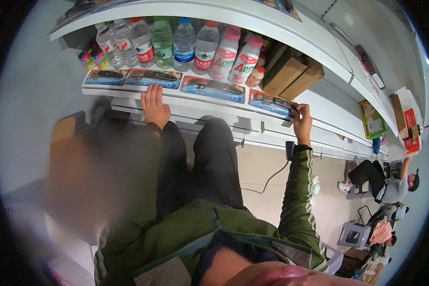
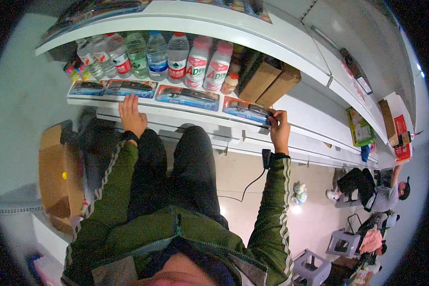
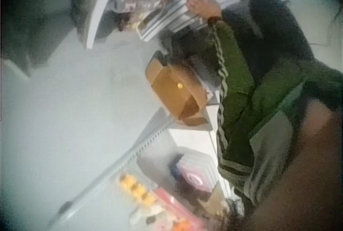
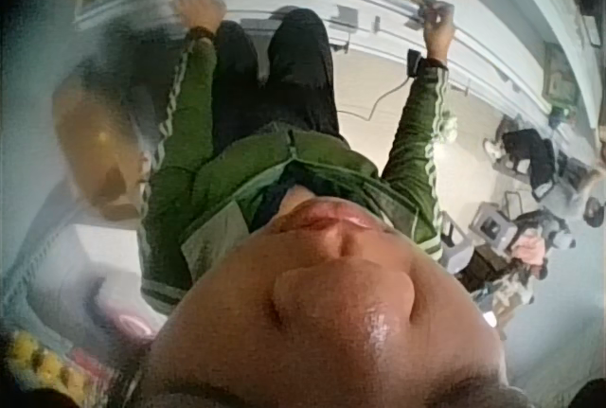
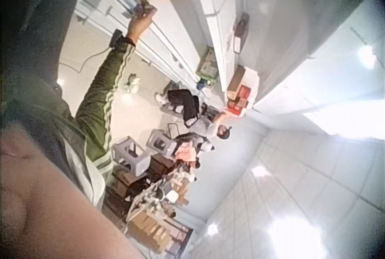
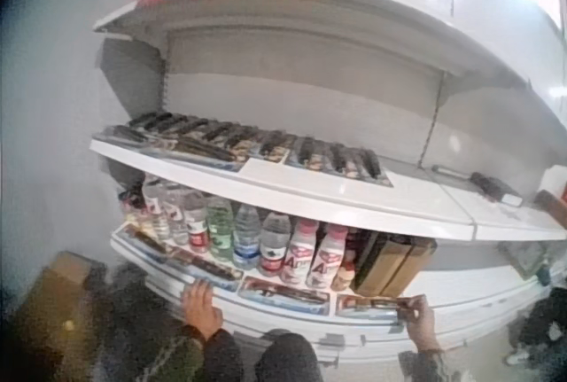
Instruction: The person organizes items on supermarket shelves by moving packaged goods, bottles of water, and boxes between shelves, then places several plush toys onto the top shelf.
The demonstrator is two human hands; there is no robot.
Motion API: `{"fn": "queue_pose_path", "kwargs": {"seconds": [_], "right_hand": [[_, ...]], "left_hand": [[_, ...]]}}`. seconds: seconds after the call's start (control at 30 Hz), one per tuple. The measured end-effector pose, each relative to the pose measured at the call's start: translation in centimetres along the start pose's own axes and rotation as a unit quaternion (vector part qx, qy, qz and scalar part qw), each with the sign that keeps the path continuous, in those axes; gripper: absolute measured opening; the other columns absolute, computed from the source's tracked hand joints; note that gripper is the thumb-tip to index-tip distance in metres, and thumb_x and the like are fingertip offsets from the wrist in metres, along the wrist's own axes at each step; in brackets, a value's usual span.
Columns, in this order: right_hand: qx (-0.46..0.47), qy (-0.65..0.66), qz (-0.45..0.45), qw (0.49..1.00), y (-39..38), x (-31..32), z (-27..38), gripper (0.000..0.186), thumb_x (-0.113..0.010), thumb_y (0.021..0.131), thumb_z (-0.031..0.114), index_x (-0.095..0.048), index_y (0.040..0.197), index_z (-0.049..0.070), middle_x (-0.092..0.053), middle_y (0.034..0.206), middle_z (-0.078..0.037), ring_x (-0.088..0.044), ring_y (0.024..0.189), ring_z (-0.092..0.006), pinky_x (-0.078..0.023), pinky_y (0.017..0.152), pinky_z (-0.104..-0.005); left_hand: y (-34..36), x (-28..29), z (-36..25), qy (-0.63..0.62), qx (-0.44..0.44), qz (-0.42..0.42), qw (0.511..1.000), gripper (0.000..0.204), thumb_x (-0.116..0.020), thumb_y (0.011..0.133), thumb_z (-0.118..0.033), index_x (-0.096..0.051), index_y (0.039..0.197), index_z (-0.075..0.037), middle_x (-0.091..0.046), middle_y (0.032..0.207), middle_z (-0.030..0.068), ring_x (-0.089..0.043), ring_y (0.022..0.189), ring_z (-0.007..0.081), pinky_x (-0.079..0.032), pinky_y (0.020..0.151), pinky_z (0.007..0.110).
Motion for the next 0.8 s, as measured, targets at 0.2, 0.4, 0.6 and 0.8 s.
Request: {"fn": "queue_pose_path", "kwargs": {"seconds": [0.2, 0.4, 0.6, 0.8], "right_hand": [[-0.012, 0.012, -0.014, 1.0, -0.5, -1.6, -1.0, 0.025, -0.055, 0.091, -0.01, -0.04, 0.103, 0.005, -0.069, 0.111, -0.016, -0.067, 0.1, -0.0234, -0.05, 0.084, -0.029], [-0.014, 0.016, -0.026, 0.999, -0.5, -1.9, -0.3, 0.025, -0.057, 0.091, -0.003, -0.043, 0.111, 0.004, -0.066, 0.116, -0.019, -0.065, 0.105, -0.0305, -0.048, 0.089, -0.0322], [0.018, 0.015, -0.185, 0.983, 1.1, 2.2, 1.9, 0.041, -0.069, 0.089, 0.014, -0.044, 0.12, 0.001, -0.063, 0.118, -0.018, -0.06, 0.111, -0.028, -0.045, 0.097, -0.0386], [0.005, 0.062, -0.167, 0.984, 7.5, 2.0, 3.7, 0.084, -0.081, 0.079, 0.016, -0.026, 0.14, -0.001, -0.05, 0.132, -0.021, -0.054, 0.118, -0.0274, -0.043, 0.1, -0.0378]], "left_hand": [[0.0, -0.4, -0.4, -0.002, 0.001, 0.029, 1.0, 0.071, -0.057, 0.07, -0.009, -0.042, 0.14, -0.005, -0.041, 0.149, 0.0106, -0.033, 0.141, 0.0309, -0.02, 0.116, 0.054], [0.2, -0.3, -0.3, 0.011, -0.002, 0.005, 1.0, 0.069, -0.057, 0.07, -0.009, -0.043, 0.138, -0.004, -0.042, 0.147, 0.01, -0.033, 0.141, 0.0306, -0.02, 0.116, 0.053], [0.0, -0.8, -0.2, 0.005, -0.001, 0.038, 0.999, 0.069, -0.056, 0.073, -0.009, -0.038, 0.14, -0.004, -0.038, 0.148, 0.0122, -0.029, 0.142, 0.0332, -0.017, 0.117, 0.055], [0.2, -0.1, -0.2, 0.008, 0.005, 0.025, 1.0, 0.068, -0.056, 0.073, -0.011, -0.043, 0.139, -0.003, -0.041, 0.148, 0.0118, -0.032, 0.141, 0.032, -0.019, 0.116, 0.053]]}}
Point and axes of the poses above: each hand's wrist, its own y-axis towards the middle knuckle, its own x-axis out of the back of the hand, z = x × y, the point moved 8 cm from there along y, towards the middle knuckle
